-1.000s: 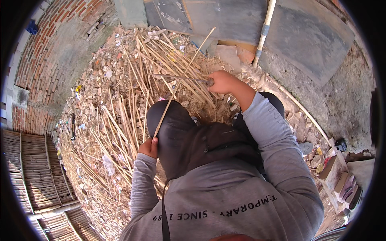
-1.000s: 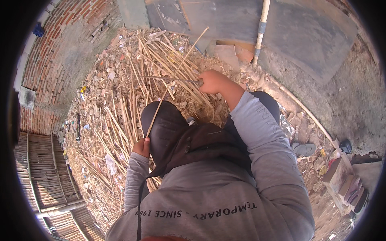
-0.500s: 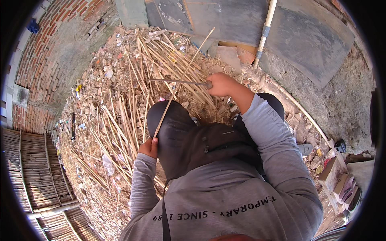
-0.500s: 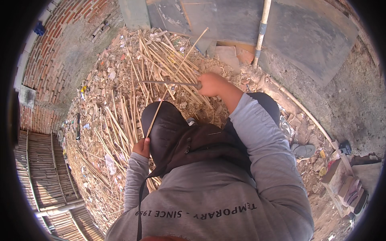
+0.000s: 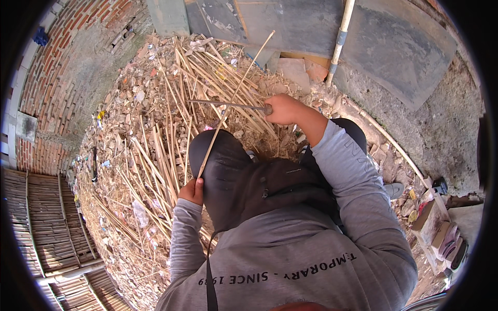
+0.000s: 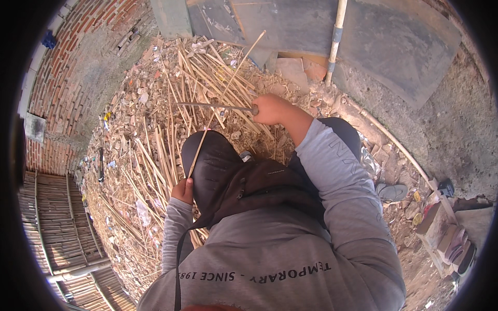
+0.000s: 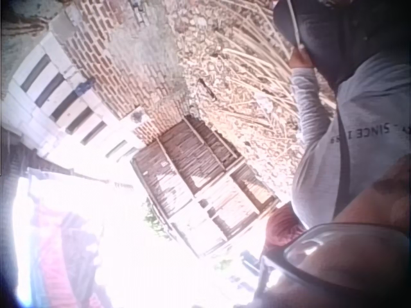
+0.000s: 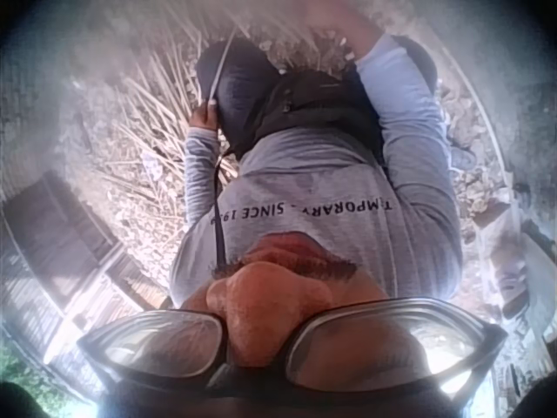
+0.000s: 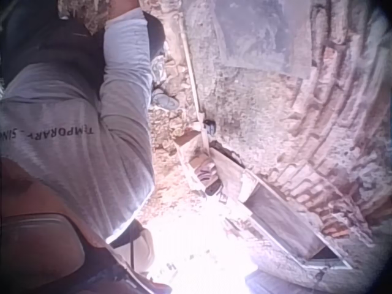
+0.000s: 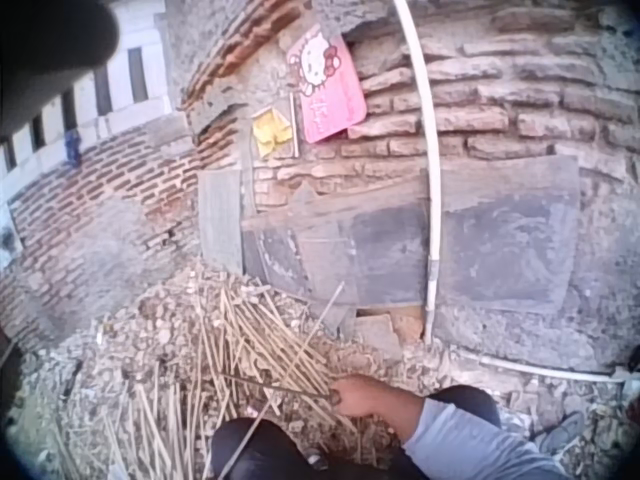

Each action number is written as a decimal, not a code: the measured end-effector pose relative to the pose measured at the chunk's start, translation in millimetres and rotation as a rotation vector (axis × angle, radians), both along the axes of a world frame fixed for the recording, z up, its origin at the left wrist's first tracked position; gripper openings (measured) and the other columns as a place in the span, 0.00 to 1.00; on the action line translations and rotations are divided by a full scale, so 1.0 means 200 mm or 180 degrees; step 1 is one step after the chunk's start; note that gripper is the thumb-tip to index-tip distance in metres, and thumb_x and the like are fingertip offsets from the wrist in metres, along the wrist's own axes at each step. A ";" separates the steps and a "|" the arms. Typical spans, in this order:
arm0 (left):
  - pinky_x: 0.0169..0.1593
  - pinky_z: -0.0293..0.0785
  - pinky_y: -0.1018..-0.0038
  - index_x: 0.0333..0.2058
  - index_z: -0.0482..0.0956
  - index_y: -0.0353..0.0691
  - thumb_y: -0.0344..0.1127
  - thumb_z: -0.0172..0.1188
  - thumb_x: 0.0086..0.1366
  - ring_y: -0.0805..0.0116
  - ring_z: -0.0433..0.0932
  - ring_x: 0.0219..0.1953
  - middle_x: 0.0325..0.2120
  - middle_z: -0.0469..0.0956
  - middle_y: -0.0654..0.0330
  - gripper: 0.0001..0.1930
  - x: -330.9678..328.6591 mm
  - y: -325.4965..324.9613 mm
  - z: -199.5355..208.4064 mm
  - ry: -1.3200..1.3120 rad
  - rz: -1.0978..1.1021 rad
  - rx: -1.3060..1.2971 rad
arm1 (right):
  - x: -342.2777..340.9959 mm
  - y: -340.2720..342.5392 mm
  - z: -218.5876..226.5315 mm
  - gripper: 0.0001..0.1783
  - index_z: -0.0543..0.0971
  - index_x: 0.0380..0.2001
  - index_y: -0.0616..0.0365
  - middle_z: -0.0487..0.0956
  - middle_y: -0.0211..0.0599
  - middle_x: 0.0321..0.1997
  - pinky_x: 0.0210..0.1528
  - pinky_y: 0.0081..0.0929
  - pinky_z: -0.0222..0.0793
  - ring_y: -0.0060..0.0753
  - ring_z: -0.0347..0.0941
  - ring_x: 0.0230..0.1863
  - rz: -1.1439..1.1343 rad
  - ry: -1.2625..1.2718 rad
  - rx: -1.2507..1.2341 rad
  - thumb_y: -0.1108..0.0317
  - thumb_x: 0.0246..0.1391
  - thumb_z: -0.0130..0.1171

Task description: The person shaves a thin strip of bamboo using a cleaver while sitting on the ground, holding the strip with one hand and drawing the blade along its length.

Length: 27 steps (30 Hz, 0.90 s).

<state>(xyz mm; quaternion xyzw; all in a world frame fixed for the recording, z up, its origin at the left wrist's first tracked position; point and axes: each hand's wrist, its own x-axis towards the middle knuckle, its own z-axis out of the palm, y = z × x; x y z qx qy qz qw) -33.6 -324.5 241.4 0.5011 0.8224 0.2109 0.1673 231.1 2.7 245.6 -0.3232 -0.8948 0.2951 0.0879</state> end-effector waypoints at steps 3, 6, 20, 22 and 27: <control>0.32 0.70 0.55 0.29 0.76 0.35 0.58 0.44 0.70 0.39 0.76 0.27 0.20 0.75 0.42 0.28 -0.01 0.00 -0.01 0.0028 -0.0009 0.0011 | 0.00 0.00 0.00 0.19 0.81 0.35 0.59 0.81 0.51 0.34 0.43 0.45 0.73 0.55 0.77 0.40 -0.0031 0.0004 -0.0050 0.58 0.40 0.63; 0.32 0.70 0.56 0.29 0.76 0.35 0.57 0.44 0.71 0.40 0.76 0.27 0.19 0.75 0.42 0.28 0.00 0.00 -0.01 0.0005 -0.0009 0.0046 | 0.00 -0.01 0.02 0.19 0.81 0.35 0.59 0.81 0.51 0.35 0.44 0.44 0.73 0.54 0.77 0.40 -0.0042 -0.0021 -0.0135 0.58 0.40 0.63; 0.31 0.69 0.57 0.28 0.75 0.33 0.58 0.45 0.71 0.41 0.76 0.25 0.18 0.74 0.43 0.29 0.01 0.00 0.00 -0.0052 -0.0014 0.0064 | 0.00 -0.01 -0.01 0.18 0.81 0.34 0.57 0.81 0.50 0.35 0.44 0.44 0.72 0.54 0.77 0.41 -0.0035 -0.0013 -0.0139 0.58 0.41 0.64; 0.31 0.69 0.58 0.28 0.75 0.33 0.58 0.45 0.71 0.41 0.76 0.25 0.18 0.74 0.43 0.29 0.00 0.00 0.00 -0.0032 -0.0019 0.0053 | 0.00 -0.01 -0.01 0.18 0.81 0.34 0.57 0.81 0.50 0.35 0.43 0.44 0.72 0.54 0.77 0.41 -0.0045 0.0009 -0.0138 0.58 0.41 0.65; 0.30 0.69 0.60 0.28 0.75 0.33 0.57 0.46 0.70 0.47 0.75 0.22 0.17 0.73 0.44 0.28 0.01 0.00 0.00 -0.0150 0.0018 0.0138 | 0.00 -0.01 0.00 0.18 0.81 0.33 0.57 0.81 0.50 0.35 0.43 0.44 0.72 0.54 0.77 0.40 -0.0047 0.0034 -0.0169 0.58 0.40 0.65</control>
